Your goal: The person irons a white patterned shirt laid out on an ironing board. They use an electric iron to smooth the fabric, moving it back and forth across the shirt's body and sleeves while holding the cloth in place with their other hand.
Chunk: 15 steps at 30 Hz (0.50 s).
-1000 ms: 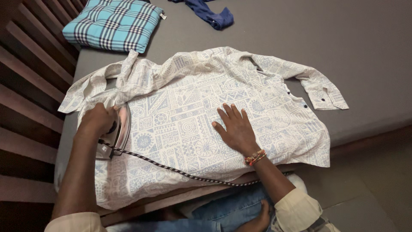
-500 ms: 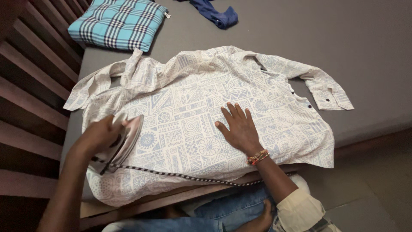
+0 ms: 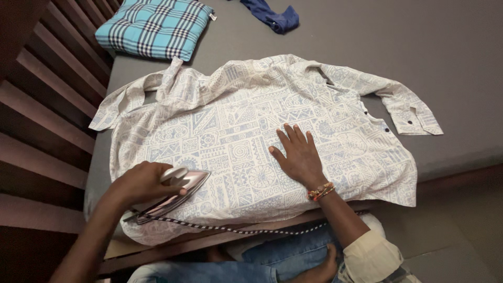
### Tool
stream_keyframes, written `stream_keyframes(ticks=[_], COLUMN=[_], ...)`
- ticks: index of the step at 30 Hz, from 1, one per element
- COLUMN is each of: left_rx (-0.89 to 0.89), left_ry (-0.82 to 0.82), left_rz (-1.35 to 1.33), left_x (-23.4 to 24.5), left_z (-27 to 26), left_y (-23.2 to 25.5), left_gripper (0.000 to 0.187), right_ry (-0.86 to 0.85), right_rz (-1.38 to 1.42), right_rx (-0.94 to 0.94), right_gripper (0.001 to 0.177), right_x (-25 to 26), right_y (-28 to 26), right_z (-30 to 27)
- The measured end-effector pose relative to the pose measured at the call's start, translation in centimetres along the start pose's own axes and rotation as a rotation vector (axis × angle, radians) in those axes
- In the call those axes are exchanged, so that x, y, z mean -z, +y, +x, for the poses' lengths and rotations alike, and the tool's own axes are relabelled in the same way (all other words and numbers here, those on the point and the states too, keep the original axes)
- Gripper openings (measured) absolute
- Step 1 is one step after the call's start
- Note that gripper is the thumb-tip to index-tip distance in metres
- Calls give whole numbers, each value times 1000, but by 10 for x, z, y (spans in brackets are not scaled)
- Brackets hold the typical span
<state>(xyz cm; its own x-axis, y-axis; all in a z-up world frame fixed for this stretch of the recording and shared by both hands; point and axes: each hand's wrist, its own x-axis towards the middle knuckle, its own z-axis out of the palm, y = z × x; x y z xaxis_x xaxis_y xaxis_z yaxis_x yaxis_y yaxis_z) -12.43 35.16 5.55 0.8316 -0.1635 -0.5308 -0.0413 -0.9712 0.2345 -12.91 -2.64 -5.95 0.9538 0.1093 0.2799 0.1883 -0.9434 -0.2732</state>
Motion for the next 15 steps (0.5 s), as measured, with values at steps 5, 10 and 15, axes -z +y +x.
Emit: stream_keyframes(ticks=[5, 10, 15], left_rx=[-75, -178, -309], left_ry=[19, 61, 100], left_rz=[99, 161, 131], left_x=[-5, -3, -5], left_z=[8, 15, 25], left_y=[26, 71, 113], left_gripper=[51, 45, 45], right_ry=[58, 177, 245], right_rz=[-10, 54, 168], right_rx=[19, 57, 77], right_gripper=[56, 43, 36], right_x=[-6, -11, -14], right_y=[3, 9, 15], right_z=[-2, -6, -8])
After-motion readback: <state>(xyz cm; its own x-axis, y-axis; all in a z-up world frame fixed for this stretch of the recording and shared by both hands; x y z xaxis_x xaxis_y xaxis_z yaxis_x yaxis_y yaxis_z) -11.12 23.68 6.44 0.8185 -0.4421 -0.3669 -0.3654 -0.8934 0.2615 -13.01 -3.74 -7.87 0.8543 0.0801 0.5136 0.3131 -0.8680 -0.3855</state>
